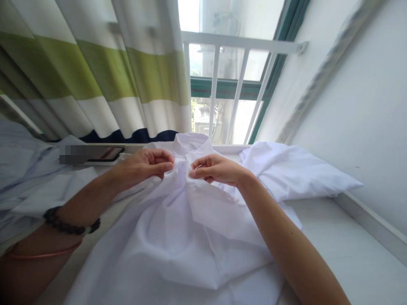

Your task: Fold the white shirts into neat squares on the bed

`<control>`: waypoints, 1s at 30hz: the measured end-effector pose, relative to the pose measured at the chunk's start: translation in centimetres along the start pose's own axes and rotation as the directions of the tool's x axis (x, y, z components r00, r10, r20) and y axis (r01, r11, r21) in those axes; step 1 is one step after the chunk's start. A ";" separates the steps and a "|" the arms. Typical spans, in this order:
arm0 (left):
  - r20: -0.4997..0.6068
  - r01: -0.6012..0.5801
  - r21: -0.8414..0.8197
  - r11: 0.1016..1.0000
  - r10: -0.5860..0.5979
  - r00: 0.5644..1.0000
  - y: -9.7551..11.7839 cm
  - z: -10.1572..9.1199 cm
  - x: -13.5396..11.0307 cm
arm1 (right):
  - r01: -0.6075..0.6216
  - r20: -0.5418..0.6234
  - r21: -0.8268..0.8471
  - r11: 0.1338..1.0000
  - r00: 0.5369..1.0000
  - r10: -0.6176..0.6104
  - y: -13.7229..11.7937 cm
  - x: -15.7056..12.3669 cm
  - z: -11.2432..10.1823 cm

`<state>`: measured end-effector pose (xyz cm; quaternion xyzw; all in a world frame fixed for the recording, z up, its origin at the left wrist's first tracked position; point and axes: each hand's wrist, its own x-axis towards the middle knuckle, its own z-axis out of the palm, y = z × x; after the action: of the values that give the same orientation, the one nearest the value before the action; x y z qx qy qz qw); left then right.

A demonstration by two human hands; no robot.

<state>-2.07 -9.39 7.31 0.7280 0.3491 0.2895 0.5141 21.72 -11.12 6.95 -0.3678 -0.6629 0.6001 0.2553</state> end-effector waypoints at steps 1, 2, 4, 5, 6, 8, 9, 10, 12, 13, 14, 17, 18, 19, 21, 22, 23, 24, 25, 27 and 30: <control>0.017 0.013 -0.076 0.997 -0.011 1.000 -0.5 0.4 0.3 | -0.001 -0.013 -0.007 1.000 1.000 0.000 0.0 -0.1 -0.2; 0.039 0.044 -0.140 0.989 -0.039 0.998 -0.9 0.8 0.5 | -0.004 -0.024 -0.020 1.000 1.000 0.004 0.0 -0.1 -0.3; 0.063 0.128 -0.225 0.966 -0.117 0.991 -1.6 1.4 0.8 | -0.019 -0.029 -0.054 0.998 0.999 0.018 0.0 -0.2 -0.6; 0.068 0.165 -0.250 0.954 -0.153 0.986 -1.9 1.6 0.9 | -0.027 -0.022 -0.075 0.997 0.999 0.025 -0.1 -0.3 -0.6; 0.068 0.189 -0.268 0.945 -0.177 0.982 -2.0 1.8 1.0 | -0.031 -0.011 -0.103 0.994 0.999 0.030 -0.1 -0.3 -0.6; 0.061 0.187 -0.300 0.935 -0.176 0.982 -2.1 2.2 1.0 | -0.021 0.003 -0.176 0.984 1.000 0.022 -0.3 -0.5 -0.5; 0.059 0.164 -0.315 0.935 -0.153 0.986 -2.1 2.3 1.0 | -0.008 0.003 -0.219 0.976 1.000 0.009 -0.5 -0.6 -0.4; 0.059 0.135 -0.326 0.936 -0.122 0.991 -2.1 2.4 1.0 | 0.005 0.000 -0.260 0.965 1.000 -0.005 -0.7 -0.7 -0.2; 0.061 0.076 -0.326 0.942 -0.059 0.996 -2.2 2.4 0.9 | 0.020 -0.011 -0.317 0.948 1.000 -0.024 -1.1 -0.9 0.2; 0.067 0.051 -0.319 0.947 -0.031 0.997 -2.3 2.4 0.8 | 0.019 -0.018 -0.331 0.943 0.999 -0.026 -1.3 -0.9 0.5; 0.077 0.024 -0.312 0.950 0.000 0.997 -2.3 2.4 0.7 | 0.012 -0.027 -0.342 0.940 0.999 -0.022 -1.5 -1.0 0.7; 0.118 -0.047 -0.288 0.956 0.084 0.989 -2.2 2.4 0.5 | -0.032 -0.054 -0.379 0.925 0.998 0.013 -1.7 -0.9 1.3; 0.132 -0.060 -0.269 0.961 0.098 0.986 -2.1 2.5 0.5 | -0.049 -0.063 -0.392 0.919 0.998 0.026 -1.7 -0.9 1.4; 0.140 -0.067 -0.244 0.967 0.104 0.985 -2.0 2.6 0.5 | -0.064 -0.073 -0.404 0.913 0.997 0.038 -1.7 -0.9 1.5; 0.126 -0.078 -0.193 0.978 0.103 0.987 -1.9 2.9 0.6 | -0.090 -0.098 -0.421 0.902 0.994 0.054 -1.7 -0.9 1.6; 0.104 -0.084 -0.173 0.981 0.103 0.989 -1.8 3.0 0.6 | -0.100 -0.115 -0.427 0.899 0.992 0.056 -1.7 -1.0 1.5; 0.076 -0.090 -0.158 0.983 0.103 0.992 -1.8 3.1 0.7 | -0.108 -0.134 -0.432 0.895 0.990 0.055 -1.7 -1.0 1.4; 0.047 -0.095 -0.146 0.985 0.103 0.994 -1.8 3.1 0.7 | -0.110 -0.156 -0.435 0.894 0.987 0.046 -1.8 -1.1 1.3; 0.021 -0.097 -0.137 0.986 0.101 0.995 -1.8 3.2 0.7 | -0.108 -0.181 -0.437 0.893 0.983 0.030 -1.8 -1.2 1.2; 0.001 -0.095 -0.128 0.987 0.096 0.995 -1.7 3.3 0.7 | -0.093 -0.238 -0.440 0.893 0.971 -0.015 -1.8 -1.4 1.1; 0.023 -0.089 -0.115 0.989 0.092 0.996 -1.4 3.3 0.5 | -0.061 -0.272 -0.434 0.899 0.960 -0.066 -1.8 -1.4 1.0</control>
<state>0.56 -10.45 5.02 0.7164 0.2914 0.3219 0.5461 21.43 -12.86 8.76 -0.4959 -0.7384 0.3772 0.2581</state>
